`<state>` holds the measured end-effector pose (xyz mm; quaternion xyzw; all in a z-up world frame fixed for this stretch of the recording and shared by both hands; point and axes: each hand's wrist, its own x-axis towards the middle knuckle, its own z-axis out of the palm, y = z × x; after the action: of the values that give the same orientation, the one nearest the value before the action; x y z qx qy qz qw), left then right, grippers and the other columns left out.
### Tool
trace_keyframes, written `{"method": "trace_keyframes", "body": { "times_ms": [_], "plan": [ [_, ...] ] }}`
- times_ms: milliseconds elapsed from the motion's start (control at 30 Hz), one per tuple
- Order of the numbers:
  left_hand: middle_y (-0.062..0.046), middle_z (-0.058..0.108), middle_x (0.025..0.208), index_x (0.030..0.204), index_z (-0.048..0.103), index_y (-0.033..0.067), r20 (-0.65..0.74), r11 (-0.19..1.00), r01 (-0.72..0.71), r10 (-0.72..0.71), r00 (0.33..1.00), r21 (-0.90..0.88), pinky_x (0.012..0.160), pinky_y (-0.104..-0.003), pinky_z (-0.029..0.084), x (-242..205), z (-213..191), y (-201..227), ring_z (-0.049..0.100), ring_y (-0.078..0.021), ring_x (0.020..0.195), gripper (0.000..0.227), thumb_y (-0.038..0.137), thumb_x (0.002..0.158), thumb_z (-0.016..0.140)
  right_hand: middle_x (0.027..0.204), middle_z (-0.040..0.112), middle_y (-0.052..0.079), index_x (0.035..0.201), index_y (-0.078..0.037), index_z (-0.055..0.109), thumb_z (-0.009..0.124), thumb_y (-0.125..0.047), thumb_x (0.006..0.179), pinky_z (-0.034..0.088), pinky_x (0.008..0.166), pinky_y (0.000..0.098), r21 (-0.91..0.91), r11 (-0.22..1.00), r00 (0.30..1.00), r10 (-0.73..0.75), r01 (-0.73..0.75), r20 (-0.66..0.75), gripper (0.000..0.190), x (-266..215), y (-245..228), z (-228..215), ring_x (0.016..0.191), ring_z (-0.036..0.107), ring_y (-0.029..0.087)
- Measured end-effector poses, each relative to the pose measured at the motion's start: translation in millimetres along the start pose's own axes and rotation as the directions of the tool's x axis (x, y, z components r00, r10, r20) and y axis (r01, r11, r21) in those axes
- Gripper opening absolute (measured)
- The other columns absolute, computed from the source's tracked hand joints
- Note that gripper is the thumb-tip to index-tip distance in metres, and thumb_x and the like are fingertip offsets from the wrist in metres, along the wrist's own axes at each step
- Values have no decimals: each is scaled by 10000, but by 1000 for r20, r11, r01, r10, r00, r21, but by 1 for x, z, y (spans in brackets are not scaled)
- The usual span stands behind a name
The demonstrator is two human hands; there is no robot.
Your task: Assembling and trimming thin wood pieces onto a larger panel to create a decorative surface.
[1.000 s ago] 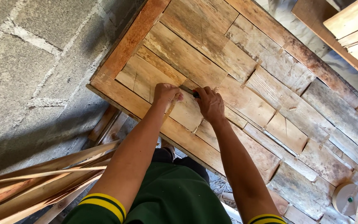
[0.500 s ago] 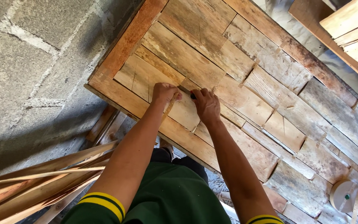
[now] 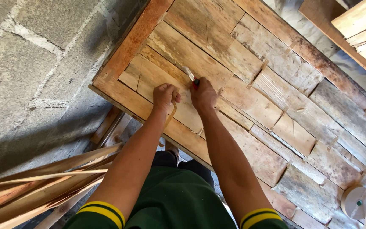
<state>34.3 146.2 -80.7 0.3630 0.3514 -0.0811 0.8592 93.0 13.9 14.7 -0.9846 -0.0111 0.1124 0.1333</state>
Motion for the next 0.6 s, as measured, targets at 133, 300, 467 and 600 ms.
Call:
{"method": "trace_keyframes", "body": {
  "times_ms": [133, 300, 467, 600],
  "plan": [
    [-111, 612, 602, 782, 645, -31, -34, 997, 22, -25, 999, -80, 441, -335, 550, -12, 7, 16, 604, -199, 453, 161, 74, 893, 594, 1043, 711, 162, 1055, -124, 635, 783, -405, 886, 518, 758, 536, -25, 999, 1000, 20, -20, -23, 360, -2, -12, 2, 916, 693, 401],
    [-103, 603, 620, 782, 608, -47, -6, 981, -161, 161, 987, -110, 481, -344, 558, -17, 15, 17, 627, -201, 518, 170, 53, 917, 586, 1095, 699, 143, 1117, -144, 609, 794, -361, 832, 532, 772, 518, -95, 995, 998, -33, 37, 44, 403, -13, 2, 7, 944, 703, 373],
    [-124, 667, 667, 894, 646, -54, 51, 990, -124, 127, 991, -64, 530, -345, 593, -21, 15, 17, 657, -195, 561, 95, 27, 910, 597, 1057, 721, 131, 1077, -113, 657, 775, -331, 862, 533, 730, 482, 29, 1000, 999, -12, 11, 53, 328, -26, 5, -26, 899, 703, 351],
    [-130, 708, 745, 966, 652, -32, 294, 994, -79, 55, 954, 72, 558, -332, 586, -38, 28, -2, 673, -192, 578, 68, -2, 909, 672, 853, 740, 98, 1095, -91, 753, 726, -298, 948, 538, 720, 347, 430, 896, 991, 60, -108, 124, 256, -38, 29, -52, 770, 684, 207]
  ]
}}
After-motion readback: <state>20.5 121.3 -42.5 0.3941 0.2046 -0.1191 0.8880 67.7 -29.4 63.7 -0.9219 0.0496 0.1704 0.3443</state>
